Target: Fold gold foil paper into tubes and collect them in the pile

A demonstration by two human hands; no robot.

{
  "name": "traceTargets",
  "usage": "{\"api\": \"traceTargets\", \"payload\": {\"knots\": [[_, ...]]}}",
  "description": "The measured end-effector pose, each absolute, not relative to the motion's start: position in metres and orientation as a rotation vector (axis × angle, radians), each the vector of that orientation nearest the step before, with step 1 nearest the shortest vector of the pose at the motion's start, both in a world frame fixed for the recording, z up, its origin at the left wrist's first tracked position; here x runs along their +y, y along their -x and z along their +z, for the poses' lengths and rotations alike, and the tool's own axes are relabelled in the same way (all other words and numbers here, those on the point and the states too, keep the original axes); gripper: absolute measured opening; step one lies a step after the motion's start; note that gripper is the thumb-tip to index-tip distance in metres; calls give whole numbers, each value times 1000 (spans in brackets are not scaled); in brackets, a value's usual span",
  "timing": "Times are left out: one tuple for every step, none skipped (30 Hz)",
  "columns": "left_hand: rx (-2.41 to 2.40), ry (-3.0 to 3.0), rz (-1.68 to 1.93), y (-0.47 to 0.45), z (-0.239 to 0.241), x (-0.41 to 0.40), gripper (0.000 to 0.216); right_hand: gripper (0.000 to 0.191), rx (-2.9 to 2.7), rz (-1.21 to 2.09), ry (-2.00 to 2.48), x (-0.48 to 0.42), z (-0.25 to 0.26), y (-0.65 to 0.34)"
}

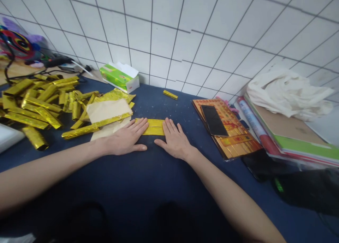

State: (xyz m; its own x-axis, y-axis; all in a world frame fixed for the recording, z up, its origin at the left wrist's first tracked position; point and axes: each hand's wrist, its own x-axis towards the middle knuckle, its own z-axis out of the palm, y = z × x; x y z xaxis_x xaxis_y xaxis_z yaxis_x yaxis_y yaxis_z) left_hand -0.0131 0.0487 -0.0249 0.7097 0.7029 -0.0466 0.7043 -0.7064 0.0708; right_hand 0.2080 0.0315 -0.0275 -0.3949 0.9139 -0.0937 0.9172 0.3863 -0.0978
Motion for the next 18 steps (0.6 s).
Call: {"api": "traceTargets", "payload": {"knots": [[1165, -2825, -19, 13, -24, 48, 85, 85, 2598, -206, -1713, 31, -27, -208], [1167, -2825, -12, 12, -23, 48, 82, 85, 2602, -204, -1710, 31, -27, -209], [1172, -2826, -8, 11, -21, 48, 78, 85, 2608, -205, -1702, 32, -27, -210], [1178, -2831, -6, 11, -20, 48, 74, 84, 2617, -205, -1693, 32, -27, -211], [1182, -2840, -8, 11, -18, 48, 70, 83, 2625, -204, -1683, 33, -27, -212], [1181, -2854, -17, 11, -16, 48, 65, 83, 2633, -203, -1674, 33, -27, -213], [1172, -2874, -33, 11, -14, 49, 60, 83, 2638, -202, -1664, 33, -26, -215], [1158, -2894, -55, 11, -12, 50, 56, 84, 2639, -200, -1653, 33, -25, -215], [1137, -2916, -76, 12, -10, 52, 54, 86, 2634, -198, -1640, 33, -24, -216], [1117, -2938, -91, 12, -8, 55, 52, 87, 2625, -193, -1625, 32, -22, -216], [1100, -2962, -100, 13, -7, 57, 52, 89, 2614, -185, -1609, 30, -19, -215], [1087, -2985, -104, 13, -6, 61, 52, 90, 2601, -171, -1592, 27, -16, -213], [1074, -3010, -104, 13, -5, 65, 51, 91, 2586, -150, -1584, 24, -13, -211], [1060, -3032, -104, 13, -6, 70, 51, 93, 2571, -124, -1581, 21, -9, -209], [1039, -3050, -106, 13, -6, 75, 50, 93, 2557, -92, -1578, 17, -5, -206], [1010, -3065, -108, 13, -7, 81, 50, 92, 2542, -52, -1578, 12, -2, -203], [973, -3078, -107, 13, -8, 87, 50, 90, 2521, -9, -1581, 8, 2, -199], [928, -3095, -99, 13, -9, 94, 50, 88, 2496, 20, -1583, 4, 5, -196]]}}
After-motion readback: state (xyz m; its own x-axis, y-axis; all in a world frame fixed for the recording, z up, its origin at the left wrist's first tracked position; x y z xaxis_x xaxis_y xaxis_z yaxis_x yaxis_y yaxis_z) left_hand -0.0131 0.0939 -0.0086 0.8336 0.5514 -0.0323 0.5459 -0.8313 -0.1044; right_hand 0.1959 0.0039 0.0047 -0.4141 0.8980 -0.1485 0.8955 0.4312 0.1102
